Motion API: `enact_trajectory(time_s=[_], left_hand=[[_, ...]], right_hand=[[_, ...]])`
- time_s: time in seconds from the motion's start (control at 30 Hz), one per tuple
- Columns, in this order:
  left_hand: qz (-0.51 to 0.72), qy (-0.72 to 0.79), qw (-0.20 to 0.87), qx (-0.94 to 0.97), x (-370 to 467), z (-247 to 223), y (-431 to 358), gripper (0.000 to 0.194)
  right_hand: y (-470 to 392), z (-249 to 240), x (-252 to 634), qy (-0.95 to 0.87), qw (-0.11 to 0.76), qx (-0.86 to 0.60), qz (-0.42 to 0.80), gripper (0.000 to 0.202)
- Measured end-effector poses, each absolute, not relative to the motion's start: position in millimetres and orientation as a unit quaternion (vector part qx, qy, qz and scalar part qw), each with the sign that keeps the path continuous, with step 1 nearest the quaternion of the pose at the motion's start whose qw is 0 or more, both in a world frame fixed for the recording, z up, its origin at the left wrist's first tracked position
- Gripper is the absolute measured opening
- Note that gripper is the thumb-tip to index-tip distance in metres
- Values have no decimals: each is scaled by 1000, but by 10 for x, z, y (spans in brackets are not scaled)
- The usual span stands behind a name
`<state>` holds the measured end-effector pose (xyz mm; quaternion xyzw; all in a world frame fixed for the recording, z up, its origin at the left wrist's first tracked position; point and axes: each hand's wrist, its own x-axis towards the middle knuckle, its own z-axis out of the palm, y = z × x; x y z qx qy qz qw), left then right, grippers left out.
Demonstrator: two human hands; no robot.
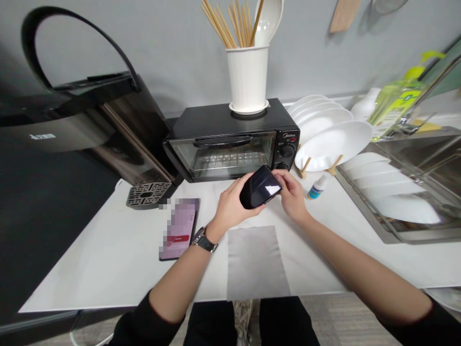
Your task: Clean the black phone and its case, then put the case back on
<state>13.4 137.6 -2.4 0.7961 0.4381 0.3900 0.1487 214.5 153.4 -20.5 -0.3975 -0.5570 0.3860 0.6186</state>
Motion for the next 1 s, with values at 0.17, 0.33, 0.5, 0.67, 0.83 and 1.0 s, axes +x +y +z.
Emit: enact_trajectory(time_s=[0.17, 0.33, 0.5, 0.67, 0.83, 1.0], left_hand=[[493, 436, 178, 732, 57, -46, 1420, 83], [644, 327, 186, 667, -83, 48, 1467, 86], [580, 334, 193, 717, -190, 119, 1503, 71], [396, 429, 124, 802, -187, 129, 1546, 81], [244, 432, 142, 857, -143, 4, 1576, 79], [223, 387, 153, 882, -63, -191, 1614, 72]], right_hand=[[1511, -235, 2104, -546, 623, -416, 375, 30], [1590, -286, 2129, -489, 654, -426, 390, 30], [1574, -221, 2178, -447, 669, -405, 434, 22], [1492, -83, 2237, -418, 694, -383, 443, 19], [1473, -83, 2239, -439, 684, -376, 444, 21], [1496, -154, 2199, -468, 653, -367, 469, 22]])
